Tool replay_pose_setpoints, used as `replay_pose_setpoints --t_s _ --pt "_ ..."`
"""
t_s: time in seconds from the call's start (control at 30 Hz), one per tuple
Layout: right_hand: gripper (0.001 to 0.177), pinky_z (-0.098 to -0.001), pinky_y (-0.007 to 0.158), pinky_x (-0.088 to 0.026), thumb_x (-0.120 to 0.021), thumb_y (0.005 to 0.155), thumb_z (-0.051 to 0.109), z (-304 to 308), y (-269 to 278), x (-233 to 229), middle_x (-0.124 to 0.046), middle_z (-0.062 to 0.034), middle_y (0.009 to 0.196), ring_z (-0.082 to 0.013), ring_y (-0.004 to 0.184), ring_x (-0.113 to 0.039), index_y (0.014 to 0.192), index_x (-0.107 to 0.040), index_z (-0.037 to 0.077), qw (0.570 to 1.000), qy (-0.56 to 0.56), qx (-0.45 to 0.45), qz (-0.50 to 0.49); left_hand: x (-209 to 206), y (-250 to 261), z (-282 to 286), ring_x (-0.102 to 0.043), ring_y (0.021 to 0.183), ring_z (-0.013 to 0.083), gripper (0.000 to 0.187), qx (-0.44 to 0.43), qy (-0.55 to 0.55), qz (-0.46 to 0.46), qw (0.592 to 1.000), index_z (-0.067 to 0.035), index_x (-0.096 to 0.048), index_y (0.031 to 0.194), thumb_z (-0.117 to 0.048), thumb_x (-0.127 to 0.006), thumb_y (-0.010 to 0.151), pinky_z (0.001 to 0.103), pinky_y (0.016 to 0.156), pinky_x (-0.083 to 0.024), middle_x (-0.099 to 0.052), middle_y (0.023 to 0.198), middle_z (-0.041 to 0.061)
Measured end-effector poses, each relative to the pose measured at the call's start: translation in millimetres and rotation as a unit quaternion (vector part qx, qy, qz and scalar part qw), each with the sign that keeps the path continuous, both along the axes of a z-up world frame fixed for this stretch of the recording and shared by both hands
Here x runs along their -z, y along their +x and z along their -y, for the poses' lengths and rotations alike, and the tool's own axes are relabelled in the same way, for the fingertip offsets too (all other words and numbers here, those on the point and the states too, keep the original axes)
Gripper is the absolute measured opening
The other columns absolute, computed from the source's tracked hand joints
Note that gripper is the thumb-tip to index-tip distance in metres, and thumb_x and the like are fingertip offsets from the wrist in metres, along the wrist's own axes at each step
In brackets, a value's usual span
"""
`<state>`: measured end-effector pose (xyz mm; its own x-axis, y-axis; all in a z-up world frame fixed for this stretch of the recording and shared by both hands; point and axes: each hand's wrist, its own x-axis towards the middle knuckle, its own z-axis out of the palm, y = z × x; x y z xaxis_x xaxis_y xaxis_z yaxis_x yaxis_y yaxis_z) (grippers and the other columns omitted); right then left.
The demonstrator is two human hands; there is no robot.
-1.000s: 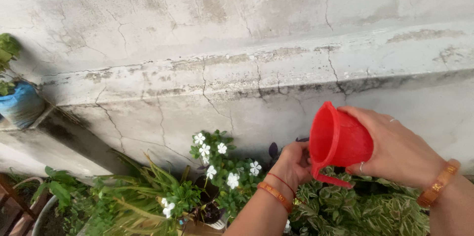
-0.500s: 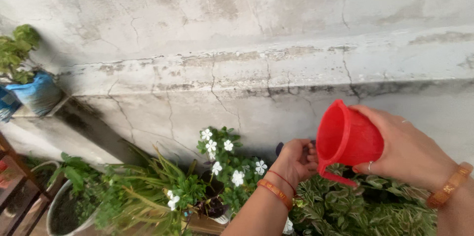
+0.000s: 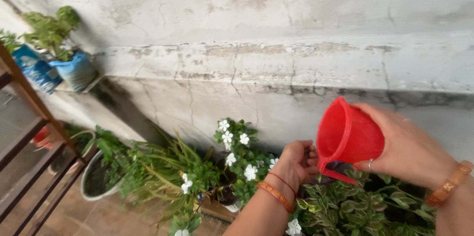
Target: The person scoops water from a bucket using a red plastic cup and waters several potted plants on a balcony. The person moves between different plant pots, pouring water at the base of each plant.
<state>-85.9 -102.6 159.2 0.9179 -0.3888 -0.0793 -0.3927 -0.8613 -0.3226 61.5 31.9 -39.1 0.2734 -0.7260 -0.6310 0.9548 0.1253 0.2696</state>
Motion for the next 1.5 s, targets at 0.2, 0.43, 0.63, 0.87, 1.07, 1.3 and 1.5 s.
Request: replay_pose_setpoints --t_s 0.2,0.43,0.63,0.87,1.07,1.3,1.5 --pt "0.132 -0.0431 0.110 -0.053 -0.106 0.047 0.035 2.9 16.2 7.0 -0.060 -0.0038 0.147 -0.0265 0.131 -0.063 0.158 -0.034 0.028 0.999 0.028 -0.005 -0.046 4.6 -1.7 -0.2 -0.025 0.044 0.0053 0.035 -0.002 -0.023 0.035 0.999 -0.021 -0.043 0.069 -0.026 -0.047 0.104 0.022 0.039 -0.016 -0.033 0.056 -0.010" --pt "0.133 -0.0430 0.108 -0.057 -0.106 0.046 0.032 14.1 14.3 9.0 -0.060 -0.0057 0.146 -0.0264 0.126 -0.067 0.158 -0.034 0.026 0.998 0.058 -0.011 -0.027 24.6 1.5 14.4 -0.028 0.047 0.0055 0.033 -0.028 -0.054 0.047 0.997 -0.019 -0.048 0.074 -0.021 -0.045 0.106 0.020 0.042 -0.022 -0.032 0.058 -0.010" --pt "0.129 -0.0448 0.107 -0.058 -0.106 0.049 0.032 20.5 15.6 10.9 -0.059 -0.0034 0.147 -0.0245 0.128 -0.066 0.157 -0.034 0.025 0.997 0.049 0.013 -0.056 25.3 4.5 21.2 -0.049 0.059 0.0123 0.027 -0.019 0.055 0.094 0.994 -0.012 -0.062 0.089 -0.026 -0.048 0.107 0.026 0.053 -0.041 -0.055 0.069 -0.002" --pt "0.130 -0.0445 0.108 -0.057 -0.107 0.049 0.033 12.1 23.3 5.3 -0.058 -0.0031 0.148 -0.0234 0.130 -0.064 0.158 -0.035 0.025 0.998 0.018 0.005 -0.056 -1.0 3.6 6.1 -0.067 0.090 0.0219 0.039 0.017 0.051 0.177 0.983 -0.004 -0.067 0.125 -0.024 -0.039 0.106 0.041 0.084 -0.055 -0.074 0.098 0.007" --pt "0.129 -0.0444 0.112 -0.054 -0.105 0.049 0.033 -15.5 40.2 1.1 -0.059 -0.0025 0.147 -0.0234 0.132 -0.063 0.157 -0.034 0.028 0.998 0.031 -0.033 -0.051 1.4 23.9 -18.2 -0.068 0.094 0.0262 0.032 -0.064 -0.012 0.113 0.991 -0.004 -0.065 0.119 -0.026 -0.043 0.107 0.047 0.092 -0.055 -0.073 0.103 0.009" --pt "0.132 -0.0461 0.115 -0.048 -0.102 0.041 0.037 -71.3 65.2 -4.0 -0.052 -0.0060 0.152 -0.0274 0.138 -0.054 0.154 -0.036 0.026 0.991 -0.005 -0.134 0.001 4.2 48.9 -67.0 -0.070 0.097 0.0282 0.032 -0.163 -0.065 0.056 0.983 -0.001 -0.066 0.113 -0.022 -0.044 0.107 0.048 0.093 -0.058 -0.072 0.107 0.014" --pt "0.125 -0.0460 0.112 -0.046 -0.099 0.048 0.037 -130.0 88.0 -6.4 -0.046 -0.0056 0.154 -0.0282 0.140 -0.047 0.153 -0.034 0.027 0.977 -0.071 -0.200 -0.023 -20.6 54.5 -118.3 -0.071 0.107 0.0328 0.041 -0.211 -0.088 0.058 0.972 0.006 -0.063 0.123 -0.018 -0.035 0.105 0.047 0.096 -0.059 -0.072 0.118 0.022"
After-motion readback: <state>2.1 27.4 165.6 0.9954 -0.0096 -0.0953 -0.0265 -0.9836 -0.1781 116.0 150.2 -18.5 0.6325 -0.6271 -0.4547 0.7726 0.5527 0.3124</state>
